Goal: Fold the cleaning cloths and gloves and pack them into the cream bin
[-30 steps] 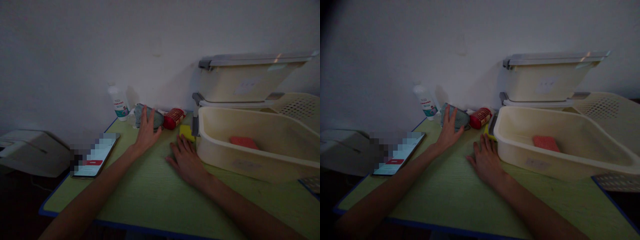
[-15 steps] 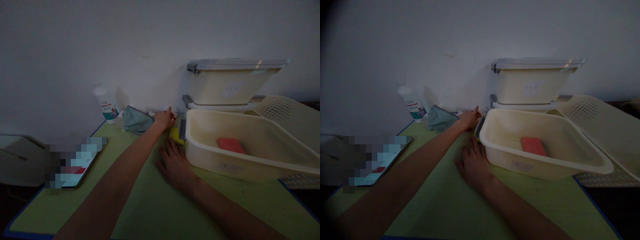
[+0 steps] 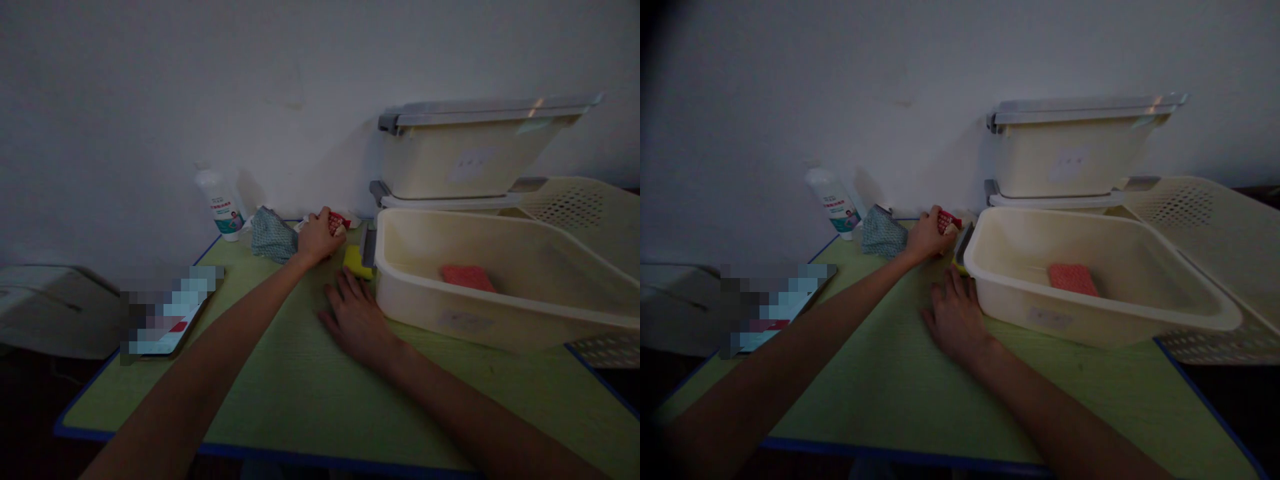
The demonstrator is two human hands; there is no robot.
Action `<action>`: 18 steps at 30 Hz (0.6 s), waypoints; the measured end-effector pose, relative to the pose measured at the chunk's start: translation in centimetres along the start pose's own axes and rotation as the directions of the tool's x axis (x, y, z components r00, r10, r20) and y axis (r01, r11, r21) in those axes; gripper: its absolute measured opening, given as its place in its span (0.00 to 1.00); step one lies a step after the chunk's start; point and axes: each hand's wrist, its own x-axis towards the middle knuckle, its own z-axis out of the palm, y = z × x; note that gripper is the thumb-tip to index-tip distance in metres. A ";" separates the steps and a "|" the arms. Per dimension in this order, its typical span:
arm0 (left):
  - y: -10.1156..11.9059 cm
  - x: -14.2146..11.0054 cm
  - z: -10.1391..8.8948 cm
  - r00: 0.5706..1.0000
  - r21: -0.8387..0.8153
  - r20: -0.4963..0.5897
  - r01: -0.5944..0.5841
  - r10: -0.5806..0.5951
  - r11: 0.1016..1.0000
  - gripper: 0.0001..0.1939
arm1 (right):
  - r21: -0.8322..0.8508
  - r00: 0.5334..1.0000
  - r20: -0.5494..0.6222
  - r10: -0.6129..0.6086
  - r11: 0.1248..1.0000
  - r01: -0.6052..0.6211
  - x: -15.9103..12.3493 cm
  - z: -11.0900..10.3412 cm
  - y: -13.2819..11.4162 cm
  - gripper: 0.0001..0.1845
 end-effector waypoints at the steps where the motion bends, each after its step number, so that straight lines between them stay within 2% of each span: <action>1: -0.4 -0.4 0.0 0.999 -0.045 -0.054 0.006 -0.008 0.999 0.25 | -0.001 1.000 0.001 0.003 1.000 -0.003 0.0 0.0 0.0 0.26; 5: -1.7 -1.8 0.4 0.973 -0.195 -0.232 -0.037 -0.009 0.980 0.23 | -0.005 1.000 0.016 0.005 1.000 -0.005 0.1 -0.1 -0.2 0.25; 12: -3.2 -3.3 1.6 0.905 -0.420 -0.422 -0.145 -0.051 0.896 0.27 | -0.018 1.000 0.009 0.008 1.000 -0.008 0.1 -0.1 -0.2 0.24; 15: -3.9 -4.1 1.4 0.895 -0.500 -0.439 -0.178 -0.071 0.848 0.28 | -0.022 1.000 0.006 0.010 1.000 -0.009 0.1 0.0 -0.2 0.25; 18: -4.3 -5.2 0.6 0.933 -0.558 -0.357 -0.188 -0.029 0.808 0.27 | -0.022 1.000 0.000 0.004 1.000 -0.004 0.2 0.1 -0.1 0.25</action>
